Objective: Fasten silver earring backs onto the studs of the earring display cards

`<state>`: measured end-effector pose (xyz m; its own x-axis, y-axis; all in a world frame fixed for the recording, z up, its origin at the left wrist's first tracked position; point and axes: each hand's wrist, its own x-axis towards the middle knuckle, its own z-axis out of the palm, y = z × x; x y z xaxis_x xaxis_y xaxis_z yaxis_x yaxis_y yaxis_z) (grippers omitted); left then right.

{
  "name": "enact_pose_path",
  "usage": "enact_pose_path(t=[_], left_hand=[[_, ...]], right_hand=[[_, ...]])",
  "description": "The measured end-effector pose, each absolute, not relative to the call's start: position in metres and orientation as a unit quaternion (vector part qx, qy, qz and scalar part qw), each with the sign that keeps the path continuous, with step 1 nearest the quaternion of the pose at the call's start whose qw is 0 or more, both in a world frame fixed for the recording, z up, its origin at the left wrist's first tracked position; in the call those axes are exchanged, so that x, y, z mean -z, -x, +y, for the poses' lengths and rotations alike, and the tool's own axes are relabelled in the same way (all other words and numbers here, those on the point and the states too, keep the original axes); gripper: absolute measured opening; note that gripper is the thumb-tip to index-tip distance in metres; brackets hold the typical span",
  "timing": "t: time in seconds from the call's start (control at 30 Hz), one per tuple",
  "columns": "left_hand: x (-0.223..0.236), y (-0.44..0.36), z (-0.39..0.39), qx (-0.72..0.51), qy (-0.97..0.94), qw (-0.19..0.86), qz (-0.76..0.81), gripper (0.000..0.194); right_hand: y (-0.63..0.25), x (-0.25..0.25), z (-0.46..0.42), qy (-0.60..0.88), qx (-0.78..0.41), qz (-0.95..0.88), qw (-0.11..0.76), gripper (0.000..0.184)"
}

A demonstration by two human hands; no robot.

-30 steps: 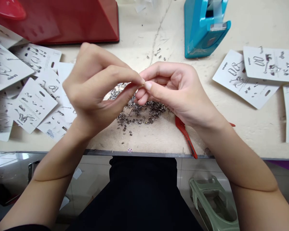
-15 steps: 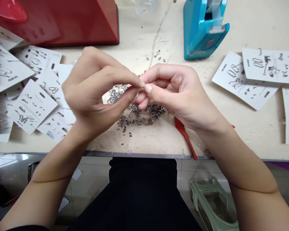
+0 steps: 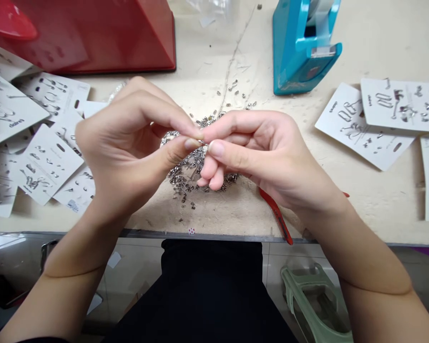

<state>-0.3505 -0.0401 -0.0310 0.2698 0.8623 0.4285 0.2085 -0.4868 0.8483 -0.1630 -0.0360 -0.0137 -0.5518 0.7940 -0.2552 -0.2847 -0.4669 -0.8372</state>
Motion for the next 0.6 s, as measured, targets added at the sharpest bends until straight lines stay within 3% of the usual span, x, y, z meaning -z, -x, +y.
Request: enact_pose_path(t=[0.23, 0.4, 0.6], left_hand=[[0.023, 0.350, -0.044, -0.483, -0.713, 0.334, 0.382, 0.050], [0.036, 0.354, -0.033, -0.525, -0.737, 0.271, 0.330, 0.007], [0.038, 0.356, -0.031, -0.525, -0.750, 0.237, 0.325, 0.010]], right_hand=[[0.165, 0.011, -0.038, 0.347, -0.784, -0.389, 0.336, 0.018], [0.164, 0.012, -0.037, 0.334, -0.789, -0.391, 0.337, 0.017], [0.164, 0.012, -0.037, 0.358, -0.779, -0.390, 0.335, 0.015]])
